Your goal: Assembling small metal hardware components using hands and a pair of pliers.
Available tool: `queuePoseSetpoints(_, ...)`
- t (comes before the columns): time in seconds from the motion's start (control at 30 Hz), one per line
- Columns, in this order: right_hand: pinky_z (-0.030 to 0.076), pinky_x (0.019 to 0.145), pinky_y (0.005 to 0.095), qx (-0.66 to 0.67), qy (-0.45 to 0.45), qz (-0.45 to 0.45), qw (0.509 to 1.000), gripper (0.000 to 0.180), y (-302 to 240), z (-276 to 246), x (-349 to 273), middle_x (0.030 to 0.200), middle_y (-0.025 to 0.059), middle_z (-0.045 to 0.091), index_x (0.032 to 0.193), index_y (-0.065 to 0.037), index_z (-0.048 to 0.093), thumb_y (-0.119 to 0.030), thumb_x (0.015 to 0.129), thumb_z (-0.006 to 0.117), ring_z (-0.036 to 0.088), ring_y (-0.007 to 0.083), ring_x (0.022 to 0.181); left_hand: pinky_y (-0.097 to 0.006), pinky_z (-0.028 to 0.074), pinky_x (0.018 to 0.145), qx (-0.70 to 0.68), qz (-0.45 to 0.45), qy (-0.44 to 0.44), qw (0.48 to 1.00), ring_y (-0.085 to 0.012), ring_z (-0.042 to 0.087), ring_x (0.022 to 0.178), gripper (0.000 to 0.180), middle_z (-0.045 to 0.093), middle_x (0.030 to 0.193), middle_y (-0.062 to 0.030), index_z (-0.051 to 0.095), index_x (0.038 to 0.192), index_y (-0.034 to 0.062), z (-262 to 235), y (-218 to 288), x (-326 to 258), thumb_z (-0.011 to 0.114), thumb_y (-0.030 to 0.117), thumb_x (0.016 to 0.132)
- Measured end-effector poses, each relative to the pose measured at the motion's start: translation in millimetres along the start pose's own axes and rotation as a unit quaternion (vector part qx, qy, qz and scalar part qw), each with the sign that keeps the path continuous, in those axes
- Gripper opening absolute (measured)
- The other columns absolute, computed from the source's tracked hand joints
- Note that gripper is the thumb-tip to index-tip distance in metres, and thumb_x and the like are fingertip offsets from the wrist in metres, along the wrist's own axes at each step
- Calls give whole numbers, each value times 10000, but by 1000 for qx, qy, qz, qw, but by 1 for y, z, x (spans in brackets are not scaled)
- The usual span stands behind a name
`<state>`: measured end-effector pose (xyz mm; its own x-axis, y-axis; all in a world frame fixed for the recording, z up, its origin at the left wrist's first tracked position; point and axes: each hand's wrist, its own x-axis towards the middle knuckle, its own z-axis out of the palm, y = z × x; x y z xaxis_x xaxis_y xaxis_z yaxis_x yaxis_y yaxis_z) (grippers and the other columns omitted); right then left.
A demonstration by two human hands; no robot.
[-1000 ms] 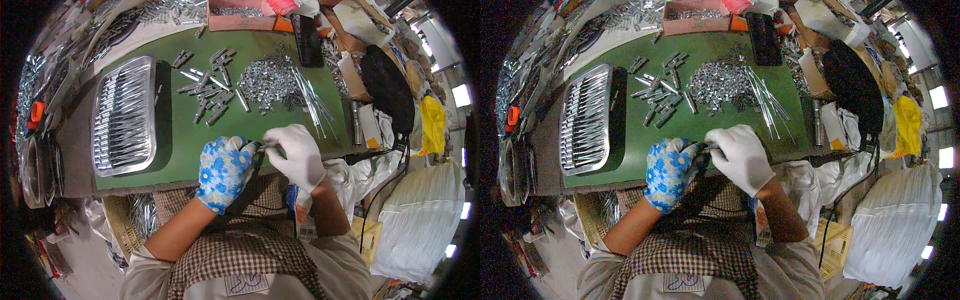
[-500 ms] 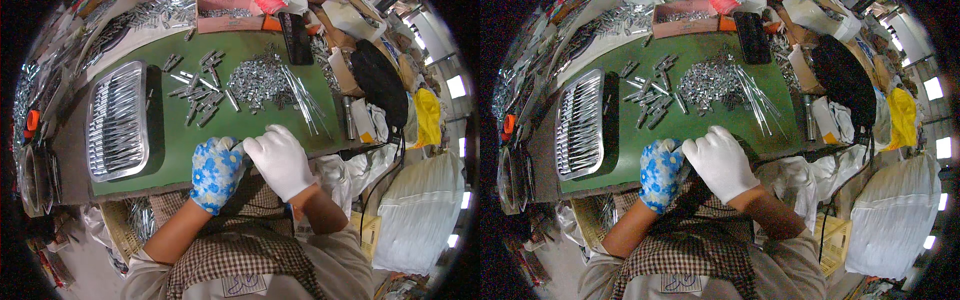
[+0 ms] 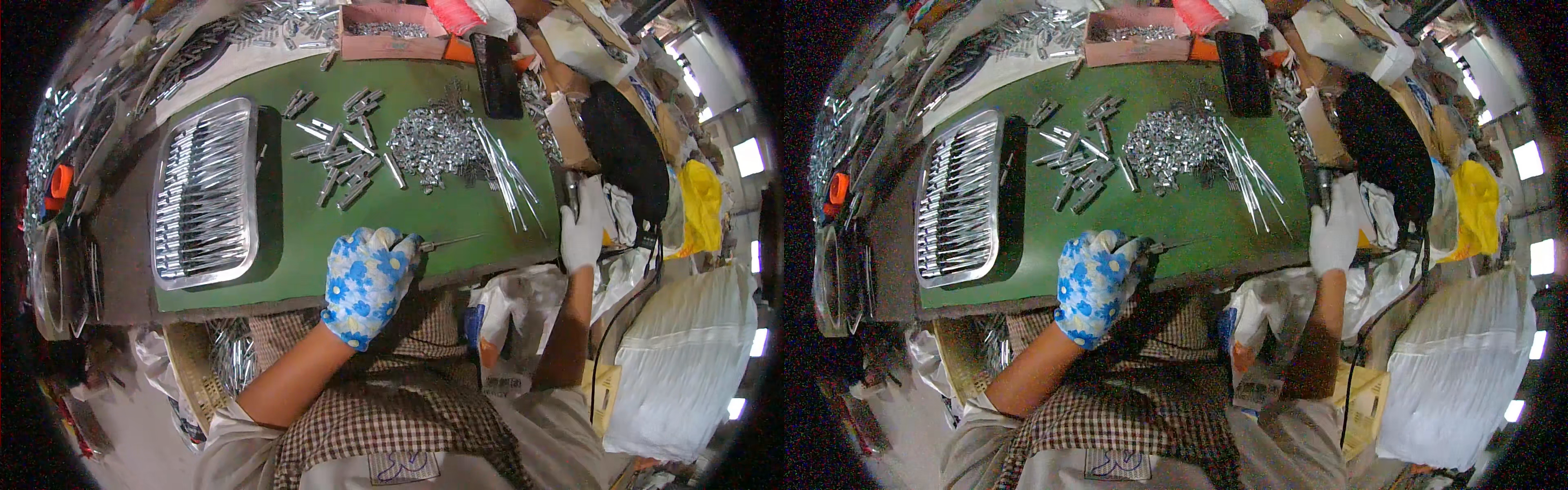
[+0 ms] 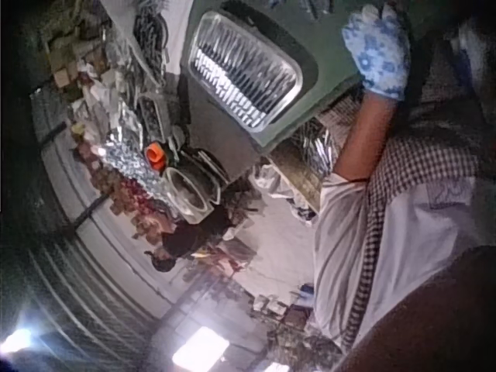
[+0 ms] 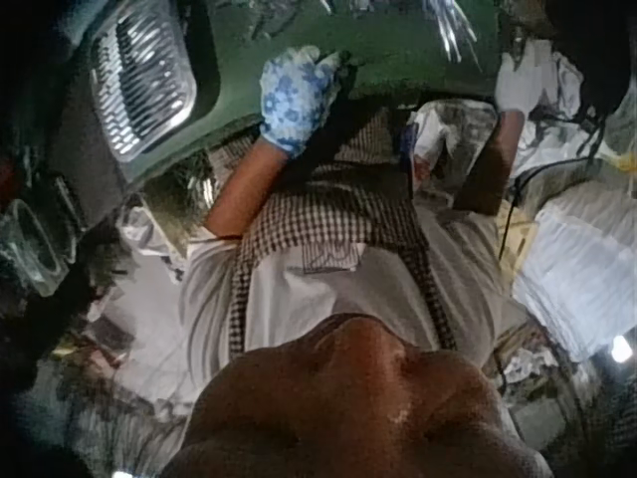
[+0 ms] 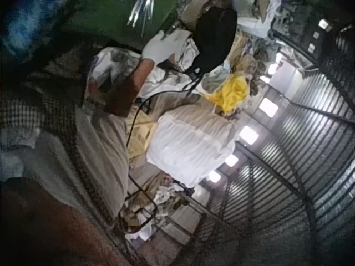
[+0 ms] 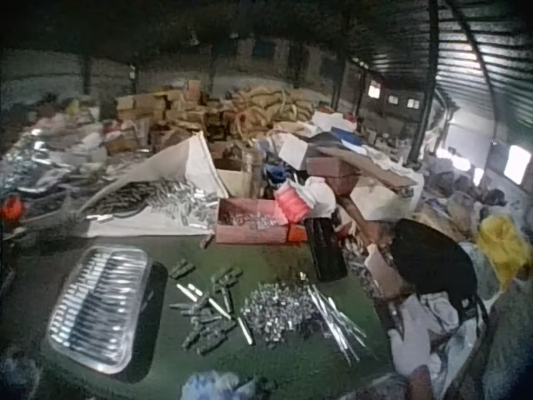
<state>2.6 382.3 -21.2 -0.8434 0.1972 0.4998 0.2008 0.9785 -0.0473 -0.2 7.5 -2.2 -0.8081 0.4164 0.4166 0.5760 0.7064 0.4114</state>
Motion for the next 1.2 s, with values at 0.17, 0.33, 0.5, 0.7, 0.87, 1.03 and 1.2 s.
queuePoseSetpoints(0.17, 459, 841, 490, 231, -19, -173, 957, 537, -127, -62, -37, 1002, 211, 607, 1350, -48, 477, -265, 876, 606, 584, 413, 947, -412, 437, 632, 21, -10, -13, 1000, -274, 552, 753, 267, 558, 801, -52, 693, 998, 163, 1, -2, -6, 712, 189, 733)
queuePoseSetpoints(0.33, 501, 645, 500, 276, -278, -78, 917, 491, -170, -86, -59, 822, 179, 644, 1327, -155, 501, -323, 879, 610, 633, 403, 686, -410, 433, 636, 21, -18, -15, 999, -269, 550, 753, 233, 552, 796, -52, 690, 971, 159, 1, -1, -5, 704, 210, 744)
queuePoseSetpoints(0.5, 522, 681, 434, 243, -305, -62, 919, 604, -175, -80, -66, 942, 208, 674, 1357, -90, 488, -263, 818, 698, 665, 385, 825, -408, 428, 638, 29, -7, -8, 1000, -274, 545, 748, 219, 544, 784, -60, 687, 964, 150, 2, 0, -5, 695, 231, 761)
queuePoseSetpoints(0.7, 521, 786, 386, 270, -44, 81, 959, 576, -112, -57, -41, 1025, 206, 675, 1330, -94, 527, -245, 794, 673, 671, 331, 897, -417, 429, 652, -6, 0, -9, 1000, -291, 545, 785, 212, 551, 839, -58, 675, 930, 141, -3, 3, 1, 716, 225, 740)
queuePoseSetpoints(0.87, 463, 842, 431, -65, -78, 87, 991, 467, -46, -39, -4, 1069, 194, 611, 1306, -133, 530, -323, 886, 600, 582, 381, 979, -417, 442, 659, 17, 52, -24, 998, -289, 553, 815, 230, 552, 864, -55, 670, 929, 146, 3, 4, 9, 716, 198, 710)
queuePoseSetpoints(1.03, 446, 855, 427, 85, -25, -55, 995, 280, -70, -17, 28, 991, 186, 602, 1090, -75, 642, -231, 858, 627, 566, 365, 945, -406, 449, 695, 39, 19, -53, 998, -267, 572, 854, 128, 578, 866, -75, 632, 875, 119, 2, 8, 8, 513, 152, 841)
queuePoseSetpoints(1.2, 428, 868, 424, 110, -121, -15, 986, 217, -60, 6, 42, 978, 171, 605, 967, -32, 621, -192, 821, 643, 546, 353, 965, -436, 439, 694, 115, -9, -37, 993, -313, 557, 855, 259, 562, 881, -100, 609, 928, 96, -44, -31, 7, 640, 134, 673)
